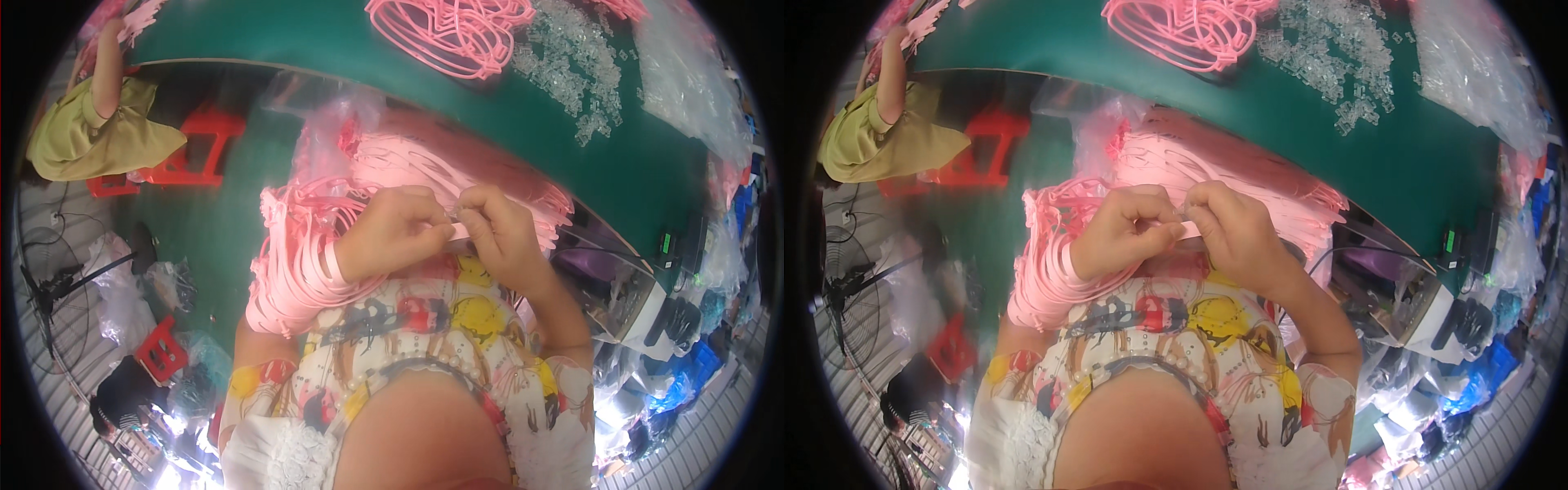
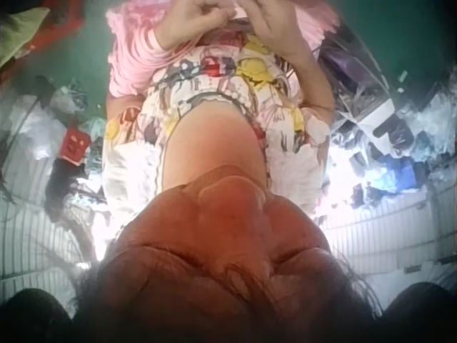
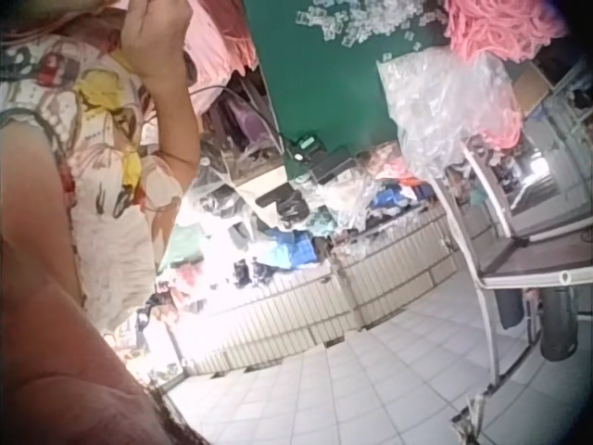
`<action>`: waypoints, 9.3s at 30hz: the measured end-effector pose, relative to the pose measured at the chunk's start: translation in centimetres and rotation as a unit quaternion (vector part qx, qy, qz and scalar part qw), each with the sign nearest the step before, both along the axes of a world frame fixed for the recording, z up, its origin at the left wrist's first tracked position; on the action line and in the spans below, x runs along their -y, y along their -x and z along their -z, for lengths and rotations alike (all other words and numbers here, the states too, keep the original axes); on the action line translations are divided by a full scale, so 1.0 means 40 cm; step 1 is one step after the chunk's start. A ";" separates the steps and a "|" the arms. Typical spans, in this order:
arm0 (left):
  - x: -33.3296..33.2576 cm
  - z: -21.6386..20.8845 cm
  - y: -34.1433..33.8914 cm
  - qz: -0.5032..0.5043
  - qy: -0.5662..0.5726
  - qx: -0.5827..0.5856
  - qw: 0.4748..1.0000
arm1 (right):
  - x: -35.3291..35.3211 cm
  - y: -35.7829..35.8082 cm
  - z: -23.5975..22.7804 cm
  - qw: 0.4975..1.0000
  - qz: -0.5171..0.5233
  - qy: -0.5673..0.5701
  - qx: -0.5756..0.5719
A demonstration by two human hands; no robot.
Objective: The person sits at a green table and repeatedly assembles pink plastic clothes hangers. They pick up a pink plastic strap and a clear plastic clip, insert the strap into the clip, and place the finished hanger on a pile. The process is repeated continuously throughout the video.
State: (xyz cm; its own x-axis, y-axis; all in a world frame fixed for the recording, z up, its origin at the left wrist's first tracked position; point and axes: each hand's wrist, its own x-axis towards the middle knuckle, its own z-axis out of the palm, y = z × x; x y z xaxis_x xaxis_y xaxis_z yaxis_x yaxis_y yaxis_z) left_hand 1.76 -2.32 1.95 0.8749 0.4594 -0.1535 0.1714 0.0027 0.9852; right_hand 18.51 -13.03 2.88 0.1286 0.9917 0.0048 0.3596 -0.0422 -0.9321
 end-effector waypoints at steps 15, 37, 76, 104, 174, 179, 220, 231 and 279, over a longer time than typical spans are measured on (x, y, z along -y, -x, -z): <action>-0.047 -0.005 0.013 0.049 0.234 -0.004 0.971 | -0.049 -0.054 -0.034 0.976 -0.192 -0.082 0.064; 0.008 -0.010 0.008 -0.067 -0.027 0.108 0.991 | -0.037 -0.070 -0.021 0.970 -0.105 0.165 -0.143; 0.032 0.001 0.029 -0.162 -0.311 0.055 0.935 | -0.055 0.006 -0.017 0.962 -0.046 0.182 -0.196; 0.005 -0.027 0.039 -0.067 0.343 0.052 0.936 | -0.064 -0.004 0.025 0.986 -0.064 -0.150 0.043; 0.040 0.000 -0.020 -0.117 -0.102 0.095 0.983 | 0.013 -0.002 0.025 0.994 0.047 -0.098 -0.002; 0.024 -0.001 -0.010 -0.095 0.046 0.125 0.987 | 0.010 -0.005 0.019 0.996 0.033 -0.074 0.027; -0.035 -0.037 -0.052 0.109 0.019 0.046 0.993 | 0.071 -0.134 -0.032 0.983 0.006 0.130 -0.130; -0.059 -0.062 -0.128 0.156 0.127 -0.083 0.976 | 0.136 -0.162 0.015 0.993 0.058 -0.010 -0.105; -0.060 0.045 -0.365 0.115 -0.527 0.199 0.818 | 0.172 -0.138 0.003 0.989 0.119 -0.046 -0.073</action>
State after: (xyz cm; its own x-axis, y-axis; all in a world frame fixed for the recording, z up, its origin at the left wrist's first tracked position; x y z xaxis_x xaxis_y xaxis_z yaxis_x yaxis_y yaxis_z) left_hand 16.36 0.10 0.16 0.8406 -0.0306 0.5408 -0.2870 -0.8719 0.3968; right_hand 24.03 -19.92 2.75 0.3641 0.9295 0.0586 0.2110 -0.0210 -0.9773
